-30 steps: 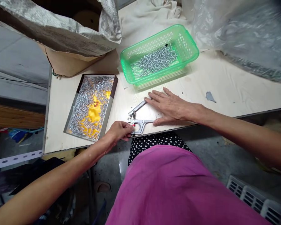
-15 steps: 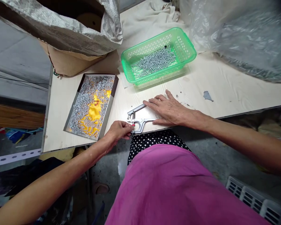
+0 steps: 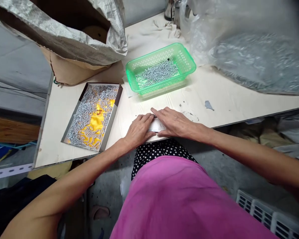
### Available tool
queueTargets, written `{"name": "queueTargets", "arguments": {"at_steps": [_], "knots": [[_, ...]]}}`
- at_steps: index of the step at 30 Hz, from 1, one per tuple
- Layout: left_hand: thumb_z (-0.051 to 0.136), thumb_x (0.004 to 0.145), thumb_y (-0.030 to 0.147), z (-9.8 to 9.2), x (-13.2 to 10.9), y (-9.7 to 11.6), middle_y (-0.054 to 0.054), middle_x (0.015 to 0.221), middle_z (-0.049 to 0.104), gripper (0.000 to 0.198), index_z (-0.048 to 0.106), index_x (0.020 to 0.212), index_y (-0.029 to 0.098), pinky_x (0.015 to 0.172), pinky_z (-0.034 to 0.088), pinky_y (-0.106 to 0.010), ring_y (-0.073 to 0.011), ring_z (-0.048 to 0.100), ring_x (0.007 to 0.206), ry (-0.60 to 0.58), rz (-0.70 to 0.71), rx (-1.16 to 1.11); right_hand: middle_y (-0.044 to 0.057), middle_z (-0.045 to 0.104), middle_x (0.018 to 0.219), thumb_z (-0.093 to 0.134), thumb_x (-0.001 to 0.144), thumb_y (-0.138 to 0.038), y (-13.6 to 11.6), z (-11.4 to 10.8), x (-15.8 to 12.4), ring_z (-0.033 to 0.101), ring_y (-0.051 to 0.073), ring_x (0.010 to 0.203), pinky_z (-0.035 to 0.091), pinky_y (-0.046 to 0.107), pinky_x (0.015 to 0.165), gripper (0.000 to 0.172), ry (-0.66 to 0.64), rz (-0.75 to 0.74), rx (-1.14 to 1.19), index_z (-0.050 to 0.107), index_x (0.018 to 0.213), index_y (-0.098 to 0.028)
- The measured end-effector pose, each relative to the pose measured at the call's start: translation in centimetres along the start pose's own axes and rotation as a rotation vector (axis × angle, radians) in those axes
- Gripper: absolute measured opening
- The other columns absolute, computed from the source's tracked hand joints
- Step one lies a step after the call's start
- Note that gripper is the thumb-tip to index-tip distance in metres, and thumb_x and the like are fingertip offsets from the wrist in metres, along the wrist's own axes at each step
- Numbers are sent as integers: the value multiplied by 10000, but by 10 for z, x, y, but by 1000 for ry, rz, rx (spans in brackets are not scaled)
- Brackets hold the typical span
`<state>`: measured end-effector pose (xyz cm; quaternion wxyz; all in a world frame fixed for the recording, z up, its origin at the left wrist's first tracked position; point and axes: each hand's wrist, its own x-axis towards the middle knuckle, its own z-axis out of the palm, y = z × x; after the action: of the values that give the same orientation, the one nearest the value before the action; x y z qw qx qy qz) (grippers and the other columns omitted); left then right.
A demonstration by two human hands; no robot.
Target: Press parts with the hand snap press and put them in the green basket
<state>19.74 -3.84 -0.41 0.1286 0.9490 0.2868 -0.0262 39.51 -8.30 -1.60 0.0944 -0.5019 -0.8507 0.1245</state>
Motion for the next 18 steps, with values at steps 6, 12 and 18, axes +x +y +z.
{"name": "queueTargets", "arguments": {"at_steps": [6,12,18], "knots": [[635,850,442,-3,17,-9,-142,1175,570,593,484,1306,95,908,437,-406,-280,484,1033,-56,40,66,160,600,1080,677,824,-442,-6,-18,-4,514,278,975,425,365,816,470,-121,134,-117,603,1115,-81],[571,913,355,0,20,-6,-86,1000,605,269,645,1051,136,844,440,-364,-236,501,956,-42,-10,-42,102,628,919,530,941,-247,-11,-1,-1,517,208,840,359,316,722,163,-92,120,-127,636,921,-126],[574,915,352,-2,20,-6,-89,975,627,253,664,1029,145,832,463,-374,-243,527,951,-34,-59,-44,101,632,901,519,953,-264,-12,13,0,514,215,856,346,320,730,173,-31,139,-165,629,937,-131]]}}
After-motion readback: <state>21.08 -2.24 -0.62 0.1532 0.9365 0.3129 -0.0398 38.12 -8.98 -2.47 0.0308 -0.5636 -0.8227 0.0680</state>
